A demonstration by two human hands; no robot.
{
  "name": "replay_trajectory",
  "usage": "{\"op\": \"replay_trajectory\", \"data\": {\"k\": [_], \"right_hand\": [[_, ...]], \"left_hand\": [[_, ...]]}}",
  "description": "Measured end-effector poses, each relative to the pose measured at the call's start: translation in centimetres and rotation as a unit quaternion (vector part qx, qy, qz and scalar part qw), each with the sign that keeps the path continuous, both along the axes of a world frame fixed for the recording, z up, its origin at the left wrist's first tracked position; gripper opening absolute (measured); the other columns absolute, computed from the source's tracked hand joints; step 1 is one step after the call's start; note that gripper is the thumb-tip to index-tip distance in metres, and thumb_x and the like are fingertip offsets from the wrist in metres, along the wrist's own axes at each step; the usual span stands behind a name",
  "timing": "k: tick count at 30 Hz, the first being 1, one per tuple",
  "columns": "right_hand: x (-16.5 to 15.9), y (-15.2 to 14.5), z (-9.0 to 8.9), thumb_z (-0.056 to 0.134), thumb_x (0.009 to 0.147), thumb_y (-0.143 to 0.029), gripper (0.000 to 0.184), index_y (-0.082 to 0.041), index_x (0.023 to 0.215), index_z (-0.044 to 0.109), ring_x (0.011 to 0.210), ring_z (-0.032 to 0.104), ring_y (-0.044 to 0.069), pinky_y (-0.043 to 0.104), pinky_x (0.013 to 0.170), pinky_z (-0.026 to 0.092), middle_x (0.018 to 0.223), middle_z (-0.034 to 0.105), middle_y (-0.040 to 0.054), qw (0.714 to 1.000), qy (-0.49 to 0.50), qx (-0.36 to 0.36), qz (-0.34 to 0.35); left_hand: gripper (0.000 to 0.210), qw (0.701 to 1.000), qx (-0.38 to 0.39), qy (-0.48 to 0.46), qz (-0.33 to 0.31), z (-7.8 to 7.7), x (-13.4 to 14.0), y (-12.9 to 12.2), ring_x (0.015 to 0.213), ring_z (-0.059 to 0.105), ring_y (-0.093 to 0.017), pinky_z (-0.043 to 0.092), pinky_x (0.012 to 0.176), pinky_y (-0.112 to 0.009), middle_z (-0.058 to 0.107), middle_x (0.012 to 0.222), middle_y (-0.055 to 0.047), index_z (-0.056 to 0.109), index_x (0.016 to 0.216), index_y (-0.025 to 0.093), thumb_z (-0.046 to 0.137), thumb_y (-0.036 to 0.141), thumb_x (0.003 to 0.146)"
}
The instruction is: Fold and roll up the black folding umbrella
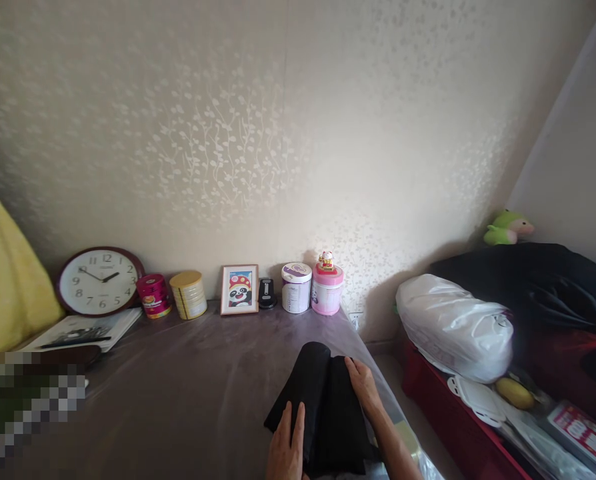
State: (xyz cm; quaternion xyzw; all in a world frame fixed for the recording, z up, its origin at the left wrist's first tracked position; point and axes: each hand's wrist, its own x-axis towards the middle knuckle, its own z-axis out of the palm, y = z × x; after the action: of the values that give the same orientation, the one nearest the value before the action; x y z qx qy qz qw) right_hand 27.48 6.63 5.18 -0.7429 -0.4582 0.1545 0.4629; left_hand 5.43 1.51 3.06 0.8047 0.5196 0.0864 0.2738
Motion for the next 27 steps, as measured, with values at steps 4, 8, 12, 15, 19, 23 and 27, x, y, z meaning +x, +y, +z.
{"op": "replay_trajectory", "data": {"k": [4, 8, 12, 15, 19, 23, 27], "right_hand": [[0.3, -0.1, 0.0, 0.038, 0.075, -0.048, 0.036, -0.023, 0.051, 0.051, 0.061, 0.058, 0.022, 0.030, 0.059, 0.041, 0.056, 0.061, 0.0040, 0.999, -0.028, -0.014, -0.026], [0.9, -0.7, -0.8, 0.037, 0.076, -0.046, 0.037, -0.022, 0.053, 0.054, 0.060, 0.058, 0.022, 0.032, 0.061, 0.042, 0.059, 0.063, 0.0052, 0.999, -0.029, -0.015, -0.026], [0.9, -0.9, -1.2, 0.038, 0.074, -0.050, 0.039, -0.022, 0.051, 0.050, 0.056, 0.055, 0.021, 0.031, 0.056, 0.039, 0.053, 0.058, 0.0030, 0.999, -0.022, -0.005, -0.027], [0.5, -0.6, -0.8, 0.039, 0.074, -0.053, 0.040, -0.021, 0.050, 0.046, 0.052, 0.050, 0.018, 0.028, 0.052, 0.036, 0.048, 0.051, -0.0003, 1.000, 0.002, 0.007, -0.003], [-0.7, -0.1, 0.9, 0.040, 0.073, -0.057, 0.042, -0.021, 0.052, 0.046, 0.053, 0.047, 0.016, 0.027, 0.050, 0.034, 0.049, 0.048, -0.0015, 0.998, 0.044, 0.030, 0.014], [-2.2, 0.5, 2.8, 0.041, 0.070, -0.060, 0.045, -0.021, 0.049, 0.043, 0.051, 0.044, 0.014, 0.026, 0.049, 0.032, 0.046, 0.045, -0.0021, 0.997, 0.050, 0.062, 0.018], [-3.2, 1.2, 3.5, 0.040, 0.069, -0.063, 0.047, -0.021, 0.047, 0.043, 0.050, 0.046, 0.015, 0.026, 0.048, 0.034, 0.044, 0.047, -0.0013, 0.996, 0.053, 0.066, 0.016]], "left_hand": [[0.095, 1.000, 0.009, 0.002, -0.001, 0.1, -0.1, -0.2, 0.136, 0.018, -0.025, 0.026, 0.106, -0.034, 0.010, 0.150, -0.009, 0.012, 0.140, 0.019, 0.046, 0.001, 0.052], [0.096, 1.000, 0.024, 0.009, -0.005, 0.3, -0.2, -0.6, 0.136, 0.018, -0.025, 0.026, 0.106, -0.034, 0.009, 0.150, -0.011, 0.007, 0.140, 0.018, 0.045, 0.000, 0.053], [0.098, 0.999, 0.038, 0.021, -0.007, 0.2, 0.0, -0.9, 0.136, 0.018, -0.025, 0.026, 0.107, -0.035, 0.008, 0.150, -0.013, 0.007, 0.140, 0.017, 0.044, -0.002, 0.051], [0.098, 0.999, 0.041, 0.021, -0.004, 0.0, 0.1, -0.9, 0.136, 0.018, -0.027, 0.026, 0.107, -0.036, 0.008, 0.150, -0.014, 0.009, 0.140, 0.017, 0.044, -0.002, 0.050], [0.099, 0.999, 0.035, 0.006, -0.004, -0.2, 0.0, -0.9, 0.136, 0.015, -0.027, 0.025, 0.108, -0.038, 0.006, 0.150, -0.010, 0.007, 0.140, 0.020, 0.044, 0.001, 0.051], [0.100, 1.000, 0.019, 0.018, 0.000, -0.2, -0.1, -0.8, 0.135, 0.020, -0.026, 0.028, 0.106, -0.038, 0.009, 0.150, -0.013, 0.007, 0.140, 0.019, 0.046, 0.000, 0.050], [0.101, 1.000, 0.015, 0.015, 0.005, -0.1, -0.1, -0.8, 0.135, 0.022, -0.026, 0.030, 0.105, -0.037, 0.012, 0.149, -0.014, 0.007, 0.141, 0.019, 0.047, 0.000, 0.050]]}}
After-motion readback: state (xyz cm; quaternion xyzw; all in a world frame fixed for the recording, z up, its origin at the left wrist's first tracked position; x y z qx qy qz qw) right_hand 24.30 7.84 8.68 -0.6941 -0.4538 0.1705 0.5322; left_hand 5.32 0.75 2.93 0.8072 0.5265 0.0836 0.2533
